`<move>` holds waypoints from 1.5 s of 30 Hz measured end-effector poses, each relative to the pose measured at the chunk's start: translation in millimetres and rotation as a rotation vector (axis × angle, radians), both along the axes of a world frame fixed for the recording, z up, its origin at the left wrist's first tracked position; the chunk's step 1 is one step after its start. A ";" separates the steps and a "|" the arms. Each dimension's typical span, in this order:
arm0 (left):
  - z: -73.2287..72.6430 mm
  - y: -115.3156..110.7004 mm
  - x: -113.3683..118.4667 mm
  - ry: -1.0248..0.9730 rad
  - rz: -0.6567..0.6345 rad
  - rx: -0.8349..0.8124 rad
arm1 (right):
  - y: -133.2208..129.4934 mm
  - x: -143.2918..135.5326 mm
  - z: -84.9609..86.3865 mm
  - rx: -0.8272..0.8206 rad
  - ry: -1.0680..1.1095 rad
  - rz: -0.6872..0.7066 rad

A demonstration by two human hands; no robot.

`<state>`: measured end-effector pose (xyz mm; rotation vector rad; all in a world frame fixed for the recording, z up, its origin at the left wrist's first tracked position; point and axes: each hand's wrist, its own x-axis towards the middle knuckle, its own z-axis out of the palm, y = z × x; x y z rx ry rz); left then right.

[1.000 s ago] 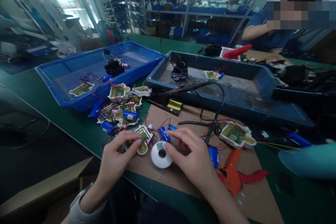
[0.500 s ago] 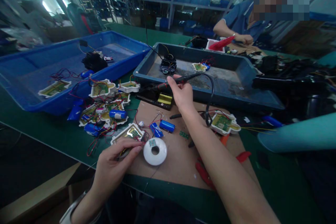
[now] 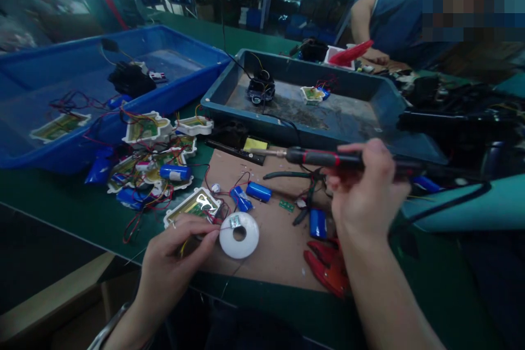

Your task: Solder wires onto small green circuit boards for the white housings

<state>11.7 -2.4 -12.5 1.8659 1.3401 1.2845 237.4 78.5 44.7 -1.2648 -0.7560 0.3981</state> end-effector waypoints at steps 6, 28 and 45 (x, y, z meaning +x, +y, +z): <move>-0.8 -2.0 3.3 0.018 0.043 -0.025 | -49.8 11.9 -24.4 -0.081 0.154 -0.055; 5.5 -2.0 8.8 0.028 0.082 -0.063 | -68.7 1.3 -38.4 -0.067 -0.072 0.036; 6.1 -2.0 8.0 0.040 0.071 -0.071 | -60.4 -4.8 -34.5 -0.007 -0.002 -0.034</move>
